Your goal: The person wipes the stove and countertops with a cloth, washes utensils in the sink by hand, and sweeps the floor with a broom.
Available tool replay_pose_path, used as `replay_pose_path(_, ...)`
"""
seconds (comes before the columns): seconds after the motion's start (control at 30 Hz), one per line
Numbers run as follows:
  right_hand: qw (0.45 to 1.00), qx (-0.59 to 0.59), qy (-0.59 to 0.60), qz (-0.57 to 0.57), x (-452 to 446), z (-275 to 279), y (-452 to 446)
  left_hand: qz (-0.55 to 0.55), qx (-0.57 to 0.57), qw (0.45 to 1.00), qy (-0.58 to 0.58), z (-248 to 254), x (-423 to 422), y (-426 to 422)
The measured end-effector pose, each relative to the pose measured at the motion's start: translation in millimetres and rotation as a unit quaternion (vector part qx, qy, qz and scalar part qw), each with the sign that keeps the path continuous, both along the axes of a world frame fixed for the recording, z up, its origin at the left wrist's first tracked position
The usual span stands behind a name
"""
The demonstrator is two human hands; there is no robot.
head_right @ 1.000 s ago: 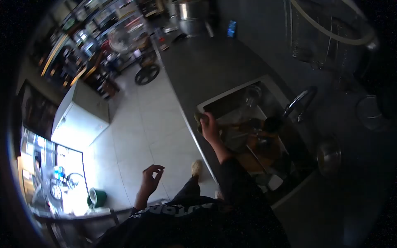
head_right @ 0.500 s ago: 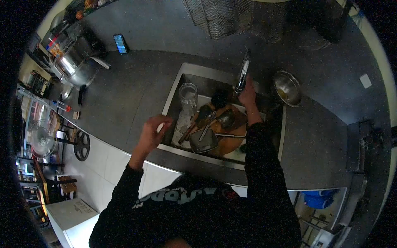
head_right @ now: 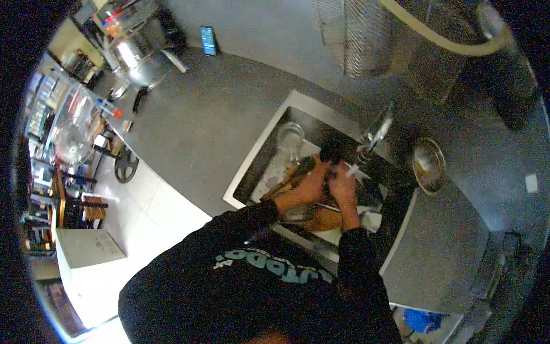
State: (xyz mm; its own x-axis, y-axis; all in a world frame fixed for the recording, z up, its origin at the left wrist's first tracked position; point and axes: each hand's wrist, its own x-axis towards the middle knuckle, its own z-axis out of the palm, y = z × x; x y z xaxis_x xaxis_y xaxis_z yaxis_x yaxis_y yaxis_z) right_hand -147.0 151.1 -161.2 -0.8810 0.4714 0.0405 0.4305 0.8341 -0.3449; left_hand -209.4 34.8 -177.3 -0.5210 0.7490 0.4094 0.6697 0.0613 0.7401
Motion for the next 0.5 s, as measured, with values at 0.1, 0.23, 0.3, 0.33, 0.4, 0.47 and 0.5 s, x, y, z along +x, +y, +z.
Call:
replay_pose_path(0.1,0.985,-0.163,0.041,0.028,12,-7,14,-0.019,-0.214,0.976,-0.024,-19,-6,25)
replay_pose_path(0.23,0.99,-0.118,0.075,-0.001,32,-10,41,-0.055,-0.182,0.982,0.011,-15,-14,38)
replay_pose_path(0.3,0.988,-0.129,0.082,-0.009,39,1,43,-0.12,-0.255,0.959,-0.026,17,-10,40)
replay_pose_path(0.33,0.972,-0.171,0.154,-0.043,44,-4,50,-0.157,-0.199,0.963,0.094,32,-9,35)
replay_pose_path(0.4,0.942,-0.194,0.272,-0.039,55,-14,67,-0.132,-0.201,0.963,0.123,46,2,46)
replay_pose_path(0.47,0.935,-0.2,0.277,-0.09,63,-8,67,-0.101,-0.202,0.962,0.154,50,4,56)
replay_pose_path(0.5,0.926,-0.209,0.279,-0.146,64,-2,62,-0.095,-0.142,0.967,0.192,48,3,59)
